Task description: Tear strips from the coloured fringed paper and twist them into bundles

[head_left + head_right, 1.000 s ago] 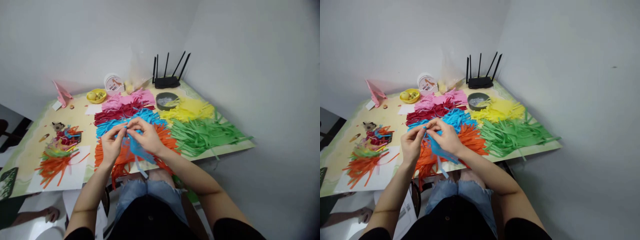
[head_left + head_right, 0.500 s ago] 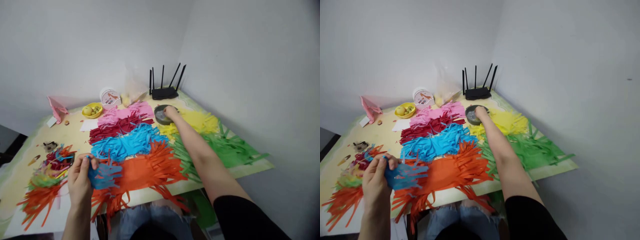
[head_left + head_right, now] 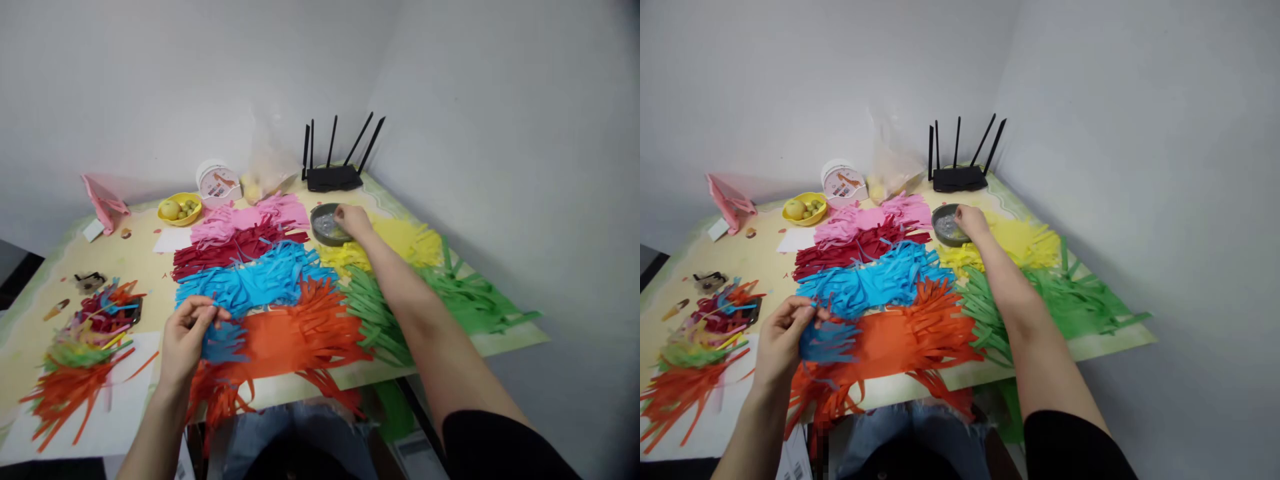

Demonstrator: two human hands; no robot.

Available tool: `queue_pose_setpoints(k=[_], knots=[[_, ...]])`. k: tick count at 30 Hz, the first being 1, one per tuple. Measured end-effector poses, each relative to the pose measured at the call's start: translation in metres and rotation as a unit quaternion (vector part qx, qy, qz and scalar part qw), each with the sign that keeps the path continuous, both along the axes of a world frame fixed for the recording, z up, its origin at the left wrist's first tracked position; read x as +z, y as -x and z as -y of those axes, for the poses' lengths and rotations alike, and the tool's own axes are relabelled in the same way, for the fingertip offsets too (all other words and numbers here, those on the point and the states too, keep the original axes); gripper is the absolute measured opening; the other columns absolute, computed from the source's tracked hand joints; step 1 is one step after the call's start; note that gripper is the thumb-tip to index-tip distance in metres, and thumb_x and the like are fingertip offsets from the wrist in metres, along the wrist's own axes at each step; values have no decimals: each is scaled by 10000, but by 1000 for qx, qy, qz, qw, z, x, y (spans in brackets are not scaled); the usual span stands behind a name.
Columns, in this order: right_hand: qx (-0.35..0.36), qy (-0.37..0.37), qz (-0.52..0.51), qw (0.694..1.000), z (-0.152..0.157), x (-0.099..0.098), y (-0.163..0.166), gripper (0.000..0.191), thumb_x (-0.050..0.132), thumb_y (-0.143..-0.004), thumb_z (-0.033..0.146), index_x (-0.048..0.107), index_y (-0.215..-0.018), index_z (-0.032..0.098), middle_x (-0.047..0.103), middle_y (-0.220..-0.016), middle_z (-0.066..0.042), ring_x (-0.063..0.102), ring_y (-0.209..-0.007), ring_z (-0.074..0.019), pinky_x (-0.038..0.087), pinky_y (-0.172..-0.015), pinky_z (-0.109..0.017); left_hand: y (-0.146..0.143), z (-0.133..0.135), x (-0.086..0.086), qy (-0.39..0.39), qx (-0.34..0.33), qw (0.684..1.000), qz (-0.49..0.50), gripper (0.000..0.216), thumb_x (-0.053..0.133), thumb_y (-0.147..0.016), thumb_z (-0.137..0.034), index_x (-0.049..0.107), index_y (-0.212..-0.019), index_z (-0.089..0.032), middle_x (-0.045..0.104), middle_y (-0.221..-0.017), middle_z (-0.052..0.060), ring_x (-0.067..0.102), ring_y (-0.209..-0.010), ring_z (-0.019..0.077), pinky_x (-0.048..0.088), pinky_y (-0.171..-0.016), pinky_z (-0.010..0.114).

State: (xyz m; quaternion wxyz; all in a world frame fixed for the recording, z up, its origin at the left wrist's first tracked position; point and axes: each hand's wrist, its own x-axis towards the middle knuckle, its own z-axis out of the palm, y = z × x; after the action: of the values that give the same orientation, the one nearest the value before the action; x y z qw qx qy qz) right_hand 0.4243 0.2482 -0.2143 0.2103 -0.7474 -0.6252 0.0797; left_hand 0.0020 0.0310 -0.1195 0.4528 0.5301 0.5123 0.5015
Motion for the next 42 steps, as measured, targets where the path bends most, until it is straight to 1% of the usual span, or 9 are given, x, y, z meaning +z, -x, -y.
queue_pose_setpoints(k=[9,19,23,26,28,29,31,33,42], knots=[[47,-109,-77,990,49,19,38,144,519,-812,249,619,-889,180,715,-778,-66,617,-701,-182,441,-699,-265,-12,6,2,-41,-38,998,-16,253,753,-827,-392,644,-841,-164,735,-705,22,620,-582,106,512,-619,210],[-17,-76,-59,995,64,34,42,252,373,-936,228,575,-1032,112,680,-832,-195,596,-767,-287,379,-725,-350,-7,35,7,-30,-37,999,16,287,768,-799,-413,631,-824,-163,706,-645,19,626,-564,125,512,-605,237],[-16,-65,-76,995,73,47,49,211,374,-925,213,570,-893,141,660,-789,-185,579,-746,-268,369,-708,-342,-4,40,5,-20,-31,999,29,283,769,-799,-411,634,-816,-162,701,-645,14,624,-562,117,503,-591,226],[56,-52,-112,991,95,63,73,256,364,-952,263,523,-763,195,650,-705,-104,566,-682,-210,393,-688,-306,-8,36,5,-28,-20,999,39,272,761,-807,-407,663,-867,-161,695,-637,4,594,-530,102,480,-560,215],[154,-30,-151,976,122,75,100,287,394,-970,349,510,-748,210,627,-630,-27,555,-609,-162,416,-664,-265,-18,30,6,-39,-20,998,38,280,758,-806,-403,694,-917,-154,700,-645,7,576,-523,96,476,-557,217],[211,-18,-176,961,139,82,114,291,393,-979,388,515,-780,213,606,-597,7,544,-572,-144,423,-646,-248,-24,26,6,-44,-23,998,36,287,761,-801,-399,707,-933,-150,704,-653,13,579,-530,99,479,-561,220],[373,17,-272,887,173,95,141,282,392,-991,407,515,-834,209,584,-576,30,518,-525,-126,415,-605,-240,-40,20,5,-50,-34,998,37,294,772,-784,-392,719,-939,-148,714,-671,23,602,-559,110,486,-571,226],[444,23,-286,849,202,107,159,284,411,-1000,390,535,-831,198,573,-565,39,504,-510,-111,398,-590,-230,-53,18,4,-44,-54,997,41,296,784,-770,-393,718,-927,-151,723,-697,31,634,-593,125,492,-575,229],[444,-5,-204,872,238,127,167,280,462,-993,307,606,-782,194,578,-556,43,491,-496,-103,347,-536,-234,-67,35,9,-9,-122,989,87,403,805,-746,-514,645,-824,-152,677,-634,3,605,-567,102,472,-576,216]])
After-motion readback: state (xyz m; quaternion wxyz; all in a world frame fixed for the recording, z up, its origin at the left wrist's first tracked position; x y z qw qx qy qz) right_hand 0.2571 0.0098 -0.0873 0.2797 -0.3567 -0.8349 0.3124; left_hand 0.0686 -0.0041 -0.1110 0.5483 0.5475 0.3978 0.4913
